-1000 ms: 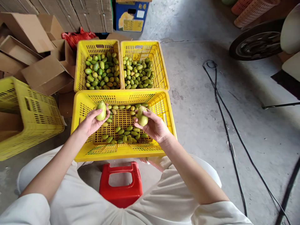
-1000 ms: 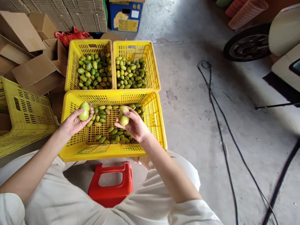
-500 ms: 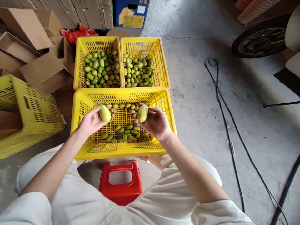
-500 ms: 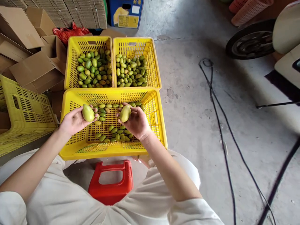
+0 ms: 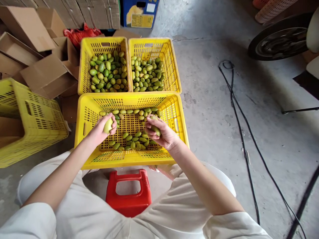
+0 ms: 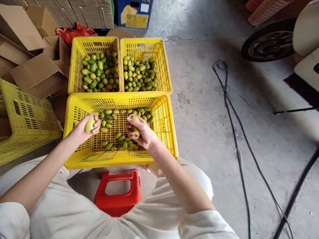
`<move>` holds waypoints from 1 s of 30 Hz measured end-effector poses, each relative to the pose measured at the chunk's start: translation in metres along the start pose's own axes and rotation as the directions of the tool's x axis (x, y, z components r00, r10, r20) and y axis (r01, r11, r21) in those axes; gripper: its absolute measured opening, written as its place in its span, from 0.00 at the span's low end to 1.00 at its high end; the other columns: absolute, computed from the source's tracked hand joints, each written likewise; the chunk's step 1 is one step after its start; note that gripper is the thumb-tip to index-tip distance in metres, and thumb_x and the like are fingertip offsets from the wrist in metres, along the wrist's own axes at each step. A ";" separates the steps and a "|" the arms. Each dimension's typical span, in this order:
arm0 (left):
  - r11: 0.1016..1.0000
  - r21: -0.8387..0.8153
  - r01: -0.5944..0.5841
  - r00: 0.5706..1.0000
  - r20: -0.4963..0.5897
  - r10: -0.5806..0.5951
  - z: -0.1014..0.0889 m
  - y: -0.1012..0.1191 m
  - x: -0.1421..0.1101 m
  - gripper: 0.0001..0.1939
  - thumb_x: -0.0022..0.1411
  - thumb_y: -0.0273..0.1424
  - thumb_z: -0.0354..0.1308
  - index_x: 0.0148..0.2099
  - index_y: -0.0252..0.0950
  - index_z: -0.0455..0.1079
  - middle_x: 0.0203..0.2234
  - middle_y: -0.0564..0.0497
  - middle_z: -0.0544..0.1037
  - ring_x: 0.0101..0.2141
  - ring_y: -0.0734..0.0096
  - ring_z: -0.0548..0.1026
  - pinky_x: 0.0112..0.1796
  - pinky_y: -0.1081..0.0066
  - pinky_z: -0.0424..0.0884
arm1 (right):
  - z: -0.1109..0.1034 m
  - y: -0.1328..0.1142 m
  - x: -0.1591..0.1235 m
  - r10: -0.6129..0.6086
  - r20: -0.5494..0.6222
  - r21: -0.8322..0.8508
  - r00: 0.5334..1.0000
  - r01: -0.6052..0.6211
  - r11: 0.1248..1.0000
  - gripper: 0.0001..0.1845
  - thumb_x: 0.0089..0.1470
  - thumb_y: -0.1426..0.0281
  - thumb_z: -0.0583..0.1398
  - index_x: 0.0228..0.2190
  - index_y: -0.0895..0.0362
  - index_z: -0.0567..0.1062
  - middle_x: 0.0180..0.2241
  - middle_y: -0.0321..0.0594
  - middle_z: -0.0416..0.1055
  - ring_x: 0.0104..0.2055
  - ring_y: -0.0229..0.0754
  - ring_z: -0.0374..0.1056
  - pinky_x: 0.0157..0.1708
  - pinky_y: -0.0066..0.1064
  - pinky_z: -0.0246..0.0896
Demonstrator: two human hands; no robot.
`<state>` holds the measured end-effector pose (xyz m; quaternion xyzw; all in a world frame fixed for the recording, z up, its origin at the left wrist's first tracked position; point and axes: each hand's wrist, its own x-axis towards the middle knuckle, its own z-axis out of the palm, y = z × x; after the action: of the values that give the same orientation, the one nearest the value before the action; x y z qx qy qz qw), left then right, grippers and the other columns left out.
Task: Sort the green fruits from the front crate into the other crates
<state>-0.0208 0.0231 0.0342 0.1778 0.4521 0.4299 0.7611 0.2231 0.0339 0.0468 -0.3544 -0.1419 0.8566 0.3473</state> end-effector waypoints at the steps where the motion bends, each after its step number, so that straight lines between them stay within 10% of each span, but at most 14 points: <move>1: 0.999 -0.036 -0.003 0.999 -0.038 0.001 0.001 0.000 0.001 0.10 0.58 0.35 0.61 0.31 0.34 0.67 0.21 0.53 0.71 0.19 0.75 0.70 0.20 0.75 0.67 | 0.000 -0.001 0.000 -0.023 -0.015 0.006 1.000 0.023 1.000 0.18 0.45 0.67 0.70 0.30 0.55 0.66 0.21 0.27 0.63 0.16 0.27 0.54 0.11 0.16 0.43; 6: 0.986 -0.162 -0.048 0.992 -0.124 0.028 0.004 0.001 0.001 0.08 0.58 0.31 0.59 0.39 0.33 0.69 0.37 0.43 0.78 0.37 0.61 0.79 0.36 0.65 0.77 | 0.001 -0.006 0.000 -0.104 -0.024 0.084 0.994 0.105 0.991 0.13 0.50 0.65 0.64 0.38 0.54 0.71 0.35 0.37 0.75 0.34 0.40 0.72 0.30 0.32 0.73; 11: 0.995 -0.057 -0.085 0.995 0.039 0.087 0.001 -0.002 -0.001 0.14 0.52 0.31 0.69 0.37 0.37 0.66 0.28 0.51 0.76 0.30 0.68 0.77 0.31 0.69 0.76 | 0.000 -0.002 0.001 -0.099 -0.089 0.072 0.991 0.106 0.992 0.16 0.47 0.72 0.66 0.39 0.53 0.70 0.34 0.35 0.75 0.37 0.40 0.73 0.35 0.32 0.74; 15: 0.999 0.041 -0.034 0.992 0.120 0.029 -0.004 -0.005 0.000 0.13 0.52 0.31 0.68 0.36 0.37 0.66 0.22 0.57 0.70 0.20 0.78 0.69 0.18 0.79 0.64 | 0.000 0.003 0.001 -0.025 -0.075 0.085 0.997 0.032 0.996 0.19 0.39 0.76 0.68 0.31 0.55 0.66 0.27 0.30 0.69 0.22 0.29 0.62 0.14 0.16 0.53; 21: 0.998 0.051 -0.036 0.999 0.023 0.035 -0.006 -0.011 0.005 0.11 0.57 0.35 0.65 0.33 0.35 0.67 0.22 0.55 0.71 0.20 0.78 0.69 0.18 0.78 0.65 | 0.005 0.003 -0.002 -0.051 -0.010 -0.001 0.999 0.051 0.999 0.19 0.44 0.68 0.70 0.30 0.54 0.64 0.21 0.26 0.62 0.16 0.27 0.50 0.11 0.16 0.36; 25: 0.993 -0.116 -0.034 0.999 -0.019 0.032 -0.001 -0.008 0.005 0.12 0.56 0.32 0.64 0.41 0.34 0.71 0.33 0.48 0.77 0.33 0.68 0.78 0.31 0.70 0.76 | 0.010 -0.005 -0.006 -0.138 0.034 0.062 0.990 0.136 0.989 0.17 0.52 0.56 0.64 0.36 0.54 0.71 0.29 0.34 0.70 0.25 0.35 0.65 0.18 0.23 0.59; 30: 0.992 -0.091 -0.086 0.996 0.019 0.089 -0.001 -0.009 0.002 0.14 0.52 0.28 0.69 0.40 0.34 0.70 0.35 0.48 0.78 0.33 0.71 0.77 0.36 0.70 0.75 | 0.013 -0.009 -0.006 -0.163 0.054 0.120 0.985 0.156 0.980 0.15 0.49 0.65 0.64 0.40 0.52 0.72 0.40 0.38 0.74 0.41 0.43 0.71 0.35 0.34 0.73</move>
<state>-0.0169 0.0198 0.0263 0.1678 0.4150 0.4807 0.7540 0.2217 0.0359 0.0635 -0.2938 -0.1311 0.8435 0.4302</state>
